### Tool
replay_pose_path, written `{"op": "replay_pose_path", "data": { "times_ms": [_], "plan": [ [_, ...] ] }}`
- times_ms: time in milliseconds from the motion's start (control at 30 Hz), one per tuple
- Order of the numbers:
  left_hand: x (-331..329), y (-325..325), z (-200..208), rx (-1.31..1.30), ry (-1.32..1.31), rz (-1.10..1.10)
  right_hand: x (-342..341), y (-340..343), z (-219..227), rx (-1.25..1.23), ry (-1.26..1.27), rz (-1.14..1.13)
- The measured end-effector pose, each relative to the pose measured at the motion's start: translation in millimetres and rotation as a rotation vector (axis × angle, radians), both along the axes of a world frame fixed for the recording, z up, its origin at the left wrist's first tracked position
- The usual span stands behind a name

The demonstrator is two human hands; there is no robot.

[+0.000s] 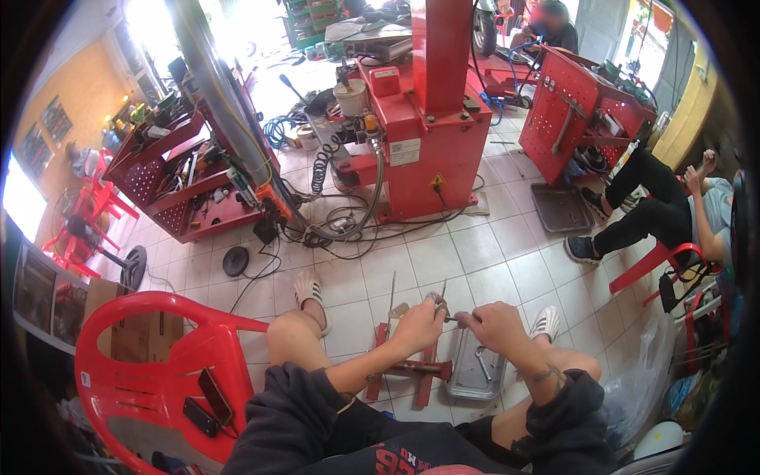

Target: The person sits on a low chair in a workshop and assembles a mechanical component using a wrench. They tighten a bolt on a metal bracket, attach a hose, and manipulate the parts to fit them together.

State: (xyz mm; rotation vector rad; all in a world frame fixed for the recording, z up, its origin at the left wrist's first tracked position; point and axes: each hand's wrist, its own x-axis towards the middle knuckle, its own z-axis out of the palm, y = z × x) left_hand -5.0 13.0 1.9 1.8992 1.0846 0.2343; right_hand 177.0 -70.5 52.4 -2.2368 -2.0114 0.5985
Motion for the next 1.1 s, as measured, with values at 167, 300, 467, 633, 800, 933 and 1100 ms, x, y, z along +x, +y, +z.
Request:
{"op": "replay_pose_path", "data": {
  "times_ms": [167,300,467,633,800,933,1100],
  "plan": [
    [0.4,1.7,-8.7,-0.005,-0.045,0.018,-4.6,-1.2,2.1,0.384,0.317,0.008],
    [1.5,1.5,-7.4,-0.022,-0.010,-0.001,-2.0,-2.1,2.4,0.116,0.035,-0.011],
    [1.4,3.0,-12.4,-0.034,-0.053,0.016,-6.1,-2.3,6.9,0.420,0.278,-0.026],
    [1.8,0.8,-13.9,0.022,-0.003,-0.009,-1.1,-2.2,2.6,0.086,0.041,-0.049],
    [2.0,3.6,-21.7,-0.076,-0.150,0.052,-4.2,-4.3,20.6,0.380,0.351,0.024],
    [3.7,4.2,-21.8,-0.005,-0.117,0.067,1.7,-5.8,16.0,0.206,0.208,0.072],
    [3.6,9.2,-20.7,-0.007,-0.145,0.104,2.0,-6.6,1.6,0.166,0.248,0.178]
  ]
}}
